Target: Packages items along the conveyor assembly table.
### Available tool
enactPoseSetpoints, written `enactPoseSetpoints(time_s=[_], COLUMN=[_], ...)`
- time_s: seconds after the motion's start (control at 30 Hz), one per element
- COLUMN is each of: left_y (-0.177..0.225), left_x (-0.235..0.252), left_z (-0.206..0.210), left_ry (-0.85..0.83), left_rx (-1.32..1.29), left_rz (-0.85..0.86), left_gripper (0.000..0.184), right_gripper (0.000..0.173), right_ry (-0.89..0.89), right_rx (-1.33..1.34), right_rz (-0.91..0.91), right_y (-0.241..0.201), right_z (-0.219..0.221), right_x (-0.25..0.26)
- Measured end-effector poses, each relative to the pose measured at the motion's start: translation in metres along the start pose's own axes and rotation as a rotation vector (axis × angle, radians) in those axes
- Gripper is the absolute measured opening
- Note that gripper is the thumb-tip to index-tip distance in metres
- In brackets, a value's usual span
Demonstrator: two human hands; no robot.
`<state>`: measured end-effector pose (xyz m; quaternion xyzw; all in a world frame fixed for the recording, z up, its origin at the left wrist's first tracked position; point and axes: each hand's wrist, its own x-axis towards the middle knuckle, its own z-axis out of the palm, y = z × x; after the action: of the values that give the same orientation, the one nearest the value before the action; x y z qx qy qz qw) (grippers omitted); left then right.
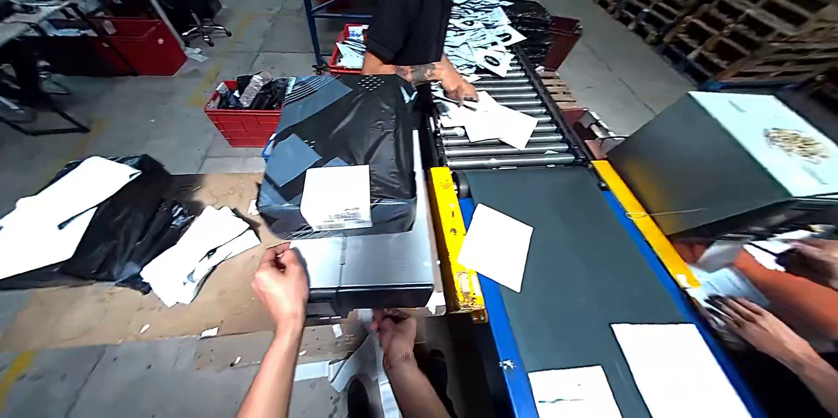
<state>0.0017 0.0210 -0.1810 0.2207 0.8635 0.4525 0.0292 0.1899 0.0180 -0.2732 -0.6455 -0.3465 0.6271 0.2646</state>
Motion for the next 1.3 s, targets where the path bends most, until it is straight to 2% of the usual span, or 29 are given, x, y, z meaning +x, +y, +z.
enactPoseSetpoints(time_s=[0.07, 0.1, 0.2, 0.27, 0.33, 0.43, 0.47, 0.53, 0.63, 0.8, 0.87, 0.93, 0.97, 1.07, 1.3], left_y=[-0.002, -0.002, -0.003, -0.003, -0.004, -0.002, -0.001, 0.004, -0.001, -0.006, -0.004, -0.004, -0.004, -0.004, 0.002], left_x=[0.000, 0.001, 0.004, 0.003, 0.002, 0.006, 0.003, 0.001, 0.005, 0.006, 0.005, 0.005, 0.004, 0.003, 0.000], left_z=[0.003, 0.004, 0.007, 0.008, 0.008, 0.009, 0.008, 0.004, -0.003, -0.008, -0.011, -0.013, -0.013, -0.012, -0.008], left_ry=[0.006, 0.007, 0.036, 0.059, 0.086, 0.094, 0.091, 0.086, 0.084, 0.032, 0.013, 0.008, 0.010, 0.013, 0.008], left_rx=[-0.014, -0.019, -0.029, -0.012, 0.009, 0.008, -0.002, -0.020, -0.052, -0.029, -0.002, 0.010, 0.015, 0.026, 0.023], left_rz=[0.023, 0.034, 0.053, 0.054, 0.049, 0.052, 0.043, 0.028, -0.002, -0.043, -0.051, -0.058, -0.058, -0.052, -0.036], left_gripper=[0.028, 0.029, 0.030, 0.030, 0.029, 0.029, 0.028, 0.026, 0.024, 0.023, 0.024, 0.024, 0.024, 0.023, 0.024], right_gripper=[0.019, 0.017, 0.027, 0.032, 0.044, 0.093, 0.102, 0.107, 0.093, 0.047, 0.036, 0.027, 0.020, 0.026, 0.021], right_ry=[-0.044, -0.006, 0.275, 0.498, 0.511, 0.442, 0.436, 0.423, 0.333, -0.143, -0.239, -0.306, -0.327, -0.284, -0.156], right_rx=[-0.137, -0.194, -0.266, -0.369, -0.641, -1.066, -1.157, -1.258, -1.273, -0.893, -0.683, -0.423, -0.305, -0.109, 0.044], right_rz=[-0.088, -0.140, -0.123, -0.112, 0.020, 0.240, 0.273, 0.291, 0.117, -0.285, -0.329, -0.268, -0.216, -0.074, 0.024], right_y=[0.003, 0.004, -0.024, -0.039, -0.036, -0.015, -0.006, 0.006, 0.021, 0.070, 0.084, 0.081, 0.077, 0.058, 0.019], right_z=[-0.053, -0.090, -0.211, -0.273, -0.316, -0.357, -0.370, -0.383, -0.343, -0.149, -0.089, -0.051, -0.039, -0.025, -0.015], right_x=[-0.005, 0.005, 0.096, 0.169, 0.202, 0.173, 0.156, 0.120, 0.079, 0.020, 0.016, 0.013, 0.012, 0.011, 0.010])
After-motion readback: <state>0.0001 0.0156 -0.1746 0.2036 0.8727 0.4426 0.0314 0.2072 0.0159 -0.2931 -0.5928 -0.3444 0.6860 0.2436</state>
